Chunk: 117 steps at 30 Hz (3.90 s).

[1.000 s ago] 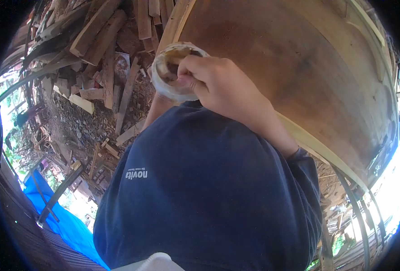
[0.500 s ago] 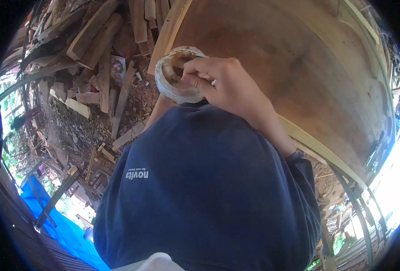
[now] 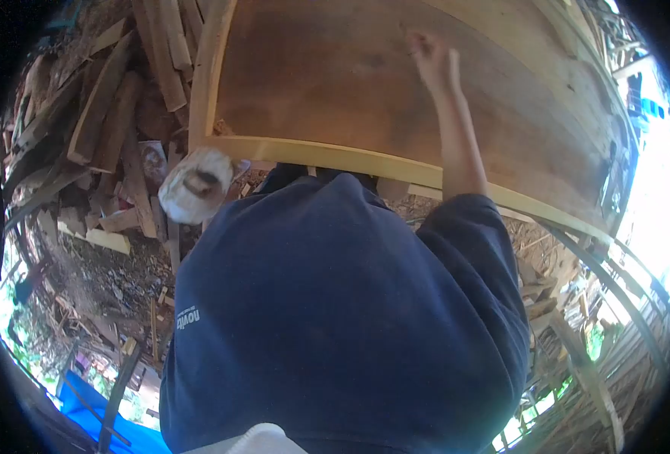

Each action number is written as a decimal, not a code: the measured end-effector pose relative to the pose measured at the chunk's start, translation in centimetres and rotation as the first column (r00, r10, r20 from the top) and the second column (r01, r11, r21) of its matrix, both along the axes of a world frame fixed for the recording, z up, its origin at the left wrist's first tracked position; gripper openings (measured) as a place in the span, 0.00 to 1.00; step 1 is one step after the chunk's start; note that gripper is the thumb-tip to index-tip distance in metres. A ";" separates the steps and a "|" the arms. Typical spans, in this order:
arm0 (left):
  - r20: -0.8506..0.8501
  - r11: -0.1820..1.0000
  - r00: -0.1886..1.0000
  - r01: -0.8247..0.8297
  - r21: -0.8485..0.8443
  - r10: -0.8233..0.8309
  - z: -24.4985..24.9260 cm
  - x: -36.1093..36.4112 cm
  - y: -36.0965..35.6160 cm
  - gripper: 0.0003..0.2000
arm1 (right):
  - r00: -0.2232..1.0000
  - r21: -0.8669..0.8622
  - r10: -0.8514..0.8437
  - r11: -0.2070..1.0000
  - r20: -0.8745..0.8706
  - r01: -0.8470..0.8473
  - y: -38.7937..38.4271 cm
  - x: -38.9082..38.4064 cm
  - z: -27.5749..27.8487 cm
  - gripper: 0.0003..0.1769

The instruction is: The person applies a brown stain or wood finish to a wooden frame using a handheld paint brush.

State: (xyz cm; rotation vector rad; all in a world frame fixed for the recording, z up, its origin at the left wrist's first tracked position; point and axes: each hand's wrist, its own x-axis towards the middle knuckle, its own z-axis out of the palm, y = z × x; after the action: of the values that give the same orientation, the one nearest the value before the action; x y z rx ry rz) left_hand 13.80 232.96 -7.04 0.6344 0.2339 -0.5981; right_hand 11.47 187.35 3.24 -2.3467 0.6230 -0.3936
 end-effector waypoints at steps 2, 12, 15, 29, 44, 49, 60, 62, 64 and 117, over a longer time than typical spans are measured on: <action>-0.005 1.000 1.000 0.016 -0.009 -0.016 -0.1 -0.1 -0.9 0.30 | 0.981 0.160 0.188 0.971 -0.053 -0.178 0.0 -1.1 -4.4 0.11; -0.037 0.998 0.999 0.033 0.046 -0.032 -0.2 -2.5 1.8 0.30 | 0.832 0.583 0.514 0.749 -0.210 -0.315 3.9 2.4 0.0 0.12; -0.051 0.997 0.999 0.019 0.071 -0.016 -0.1 -3.7 3.2 0.30 | 0.853 0.675 0.513 0.664 -0.098 -0.322 4.2 2.2 -0.4 0.12; -0.131 0.984 0.991 0.035 0.174 -0.012 -0.2 -7.4 9.6 0.30 | 0.809 0.632 0.533 0.722 -0.249 -0.281 9.0 -3.7 0.8 0.11; -0.133 0.965 0.991 0.060 0.257 -0.026 1.3 -8.7 14.3 0.30 | 0.955 0.254 0.230 0.951 -0.189 -0.179 13.6 -4.4 -2.0 0.12; -0.125 0.959 0.992 0.055 0.278 -0.021 1.8 -9.2 15.4 0.30 | 0.922 0.617 0.379 0.745 -0.080 -0.253 16.7 -1.8 -3.4 0.11; -0.083 0.940 0.996 -0.015 0.342 0.046 3.8 -10.8 19.3 0.31 | 0.868 0.556 0.493 0.736 -0.053 -0.385 20.5 2.6 -5.1 0.10; -0.078 0.934 0.995 -0.029 0.357 0.061 4.1 -10.9 20.0 0.31 | 0.911 0.686 0.406 0.682 -0.068 -0.253 19.9 3.1 -0.9 0.11; -0.075 0.929 0.995 -0.039 0.367 0.071 4.3 -11.2 20.4 0.31 | 0.872 0.594 0.450 0.761 -0.193 -0.261 20.1 3.2 -0.1 0.10; -0.039 0.948 0.999 0.014 0.318 -0.002 1.8 -14.5 16.0 0.31 | 0.938 0.288 0.324 0.916 -0.125 -0.278 13.9 5.8 -2.1 0.14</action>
State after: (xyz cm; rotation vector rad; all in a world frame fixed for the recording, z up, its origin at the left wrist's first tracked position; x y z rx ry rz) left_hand -0.71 248.93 -5.20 0.9373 0.3686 -0.5855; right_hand 17.31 201.25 1.16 -2.1804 0.3532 0.0324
